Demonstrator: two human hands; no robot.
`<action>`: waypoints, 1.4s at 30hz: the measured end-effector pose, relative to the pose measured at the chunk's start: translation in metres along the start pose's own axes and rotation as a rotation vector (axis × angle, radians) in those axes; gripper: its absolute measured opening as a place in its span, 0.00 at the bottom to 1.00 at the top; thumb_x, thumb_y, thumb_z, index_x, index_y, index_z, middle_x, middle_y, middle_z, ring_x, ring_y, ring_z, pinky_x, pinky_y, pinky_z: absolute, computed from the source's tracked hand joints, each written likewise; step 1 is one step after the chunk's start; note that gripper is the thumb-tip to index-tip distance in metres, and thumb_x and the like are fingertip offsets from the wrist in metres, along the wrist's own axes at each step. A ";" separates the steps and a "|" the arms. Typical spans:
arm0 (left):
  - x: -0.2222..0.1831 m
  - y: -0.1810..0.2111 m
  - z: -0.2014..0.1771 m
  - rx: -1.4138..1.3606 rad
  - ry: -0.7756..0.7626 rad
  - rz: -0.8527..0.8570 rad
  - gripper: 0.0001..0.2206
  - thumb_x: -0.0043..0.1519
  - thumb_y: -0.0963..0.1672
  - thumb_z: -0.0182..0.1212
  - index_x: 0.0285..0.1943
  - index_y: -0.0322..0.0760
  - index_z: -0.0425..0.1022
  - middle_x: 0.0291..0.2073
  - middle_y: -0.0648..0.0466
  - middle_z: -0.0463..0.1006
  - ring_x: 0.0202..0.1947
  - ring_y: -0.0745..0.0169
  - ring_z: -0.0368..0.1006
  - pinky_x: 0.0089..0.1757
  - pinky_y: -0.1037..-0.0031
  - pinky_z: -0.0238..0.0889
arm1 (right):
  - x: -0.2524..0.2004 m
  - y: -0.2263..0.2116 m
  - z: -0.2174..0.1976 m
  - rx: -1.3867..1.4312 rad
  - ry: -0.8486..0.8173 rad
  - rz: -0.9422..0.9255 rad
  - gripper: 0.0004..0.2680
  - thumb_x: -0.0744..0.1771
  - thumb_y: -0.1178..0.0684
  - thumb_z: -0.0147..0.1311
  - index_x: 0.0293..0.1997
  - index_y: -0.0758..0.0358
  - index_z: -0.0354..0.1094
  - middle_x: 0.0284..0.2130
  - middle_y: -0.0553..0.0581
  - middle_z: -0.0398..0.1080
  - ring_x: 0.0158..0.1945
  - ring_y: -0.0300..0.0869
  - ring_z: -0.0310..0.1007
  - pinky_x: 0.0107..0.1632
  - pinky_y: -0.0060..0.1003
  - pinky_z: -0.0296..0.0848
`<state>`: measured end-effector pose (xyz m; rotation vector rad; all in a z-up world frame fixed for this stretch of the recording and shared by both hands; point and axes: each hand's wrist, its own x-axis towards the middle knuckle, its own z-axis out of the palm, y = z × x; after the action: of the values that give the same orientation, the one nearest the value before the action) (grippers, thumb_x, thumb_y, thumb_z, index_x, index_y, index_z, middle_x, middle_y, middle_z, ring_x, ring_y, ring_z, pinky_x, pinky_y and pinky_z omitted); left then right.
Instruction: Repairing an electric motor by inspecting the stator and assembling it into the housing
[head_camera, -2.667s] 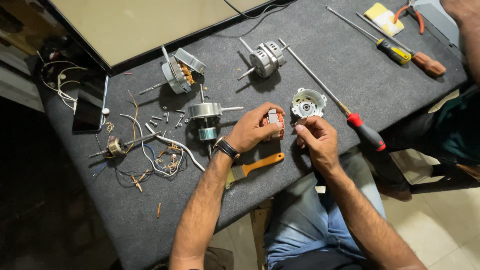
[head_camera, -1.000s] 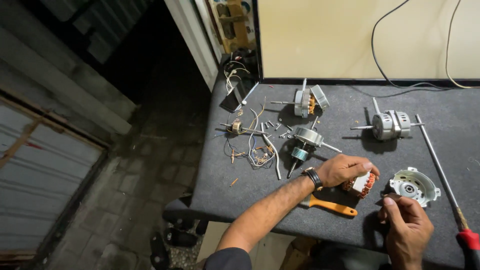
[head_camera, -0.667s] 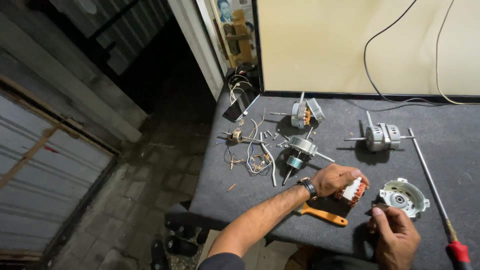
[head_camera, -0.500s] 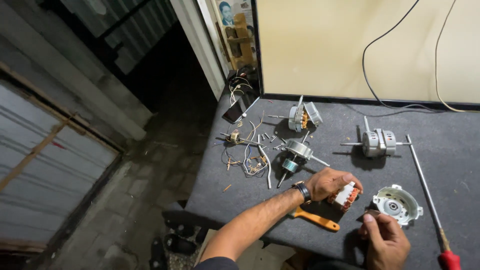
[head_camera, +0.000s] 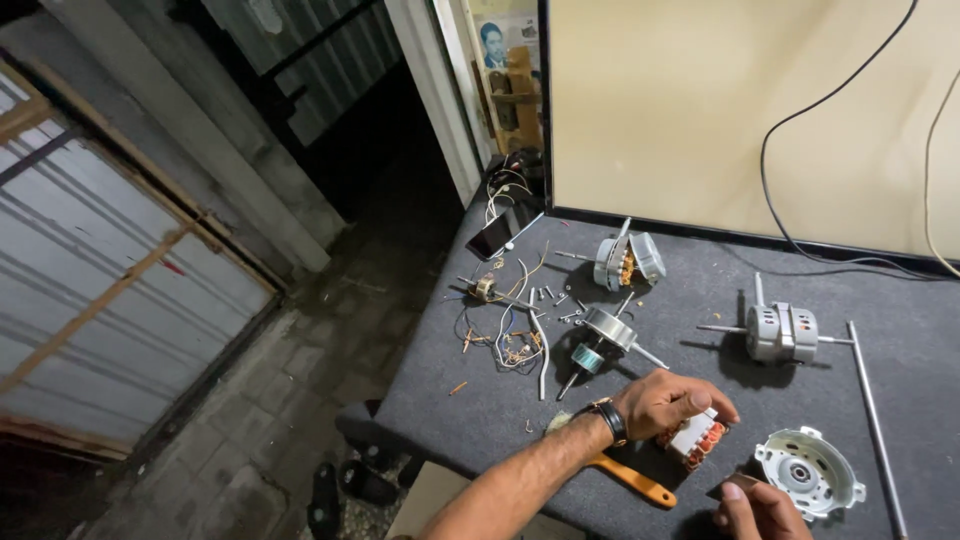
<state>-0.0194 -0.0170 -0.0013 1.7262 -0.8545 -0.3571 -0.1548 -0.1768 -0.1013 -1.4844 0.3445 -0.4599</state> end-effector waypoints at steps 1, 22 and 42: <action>0.000 -0.001 0.000 0.002 -0.001 -0.003 0.30 0.71 0.61 0.37 0.55 0.42 0.79 0.51 0.52 0.82 0.54 0.61 0.78 0.55 0.72 0.67 | 0.001 0.005 -0.001 0.002 0.000 0.002 0.03 0.70 0.60 0.57 0.46 0.68 0.72 0.22 0.62 0.68 0.24 0.41 0.66 0.35 0.29 0.65; -0.004 -0.012 -0.001 0.036 -0.014 -0.020 0.32 0.71 0.62 0.28 0.54 0.47 0.78 0.52 0.48 0.82 0.48 0.53 0.80 0.42 0.71 0.73 | -0.003 -0.017 -0.002 -0.150 0.057 0.000 0.04 0.72 0.58 0.57 0.43 0.69 0.71 0.21 0.62 0.68 0.25 0.40 0.65 0.33 0.30 0.63; -0.006 -0.018 -0.007 -0.071 -0.009 -0.082 0.30 0.71 0.61 0.35 0.52 0.43 0.80 0.40 0.52 0.83 0.40 0.62 0.75 0.44 0.70 0.66 | -0.007 -0.015 0.015 -0.078 0.225 -0.097 0.06 0.77 0.55 0.59 0.48 0.64 0.67 0.30 0.56 0.66 0.29 0.34 0.62 0.34 0.27 0.64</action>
<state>-0.0125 -0.0058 -0.0170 1.6979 -0.7703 -0.4453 -0.1551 -0.1607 -0.0858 -1.5334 0.4740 -0.7005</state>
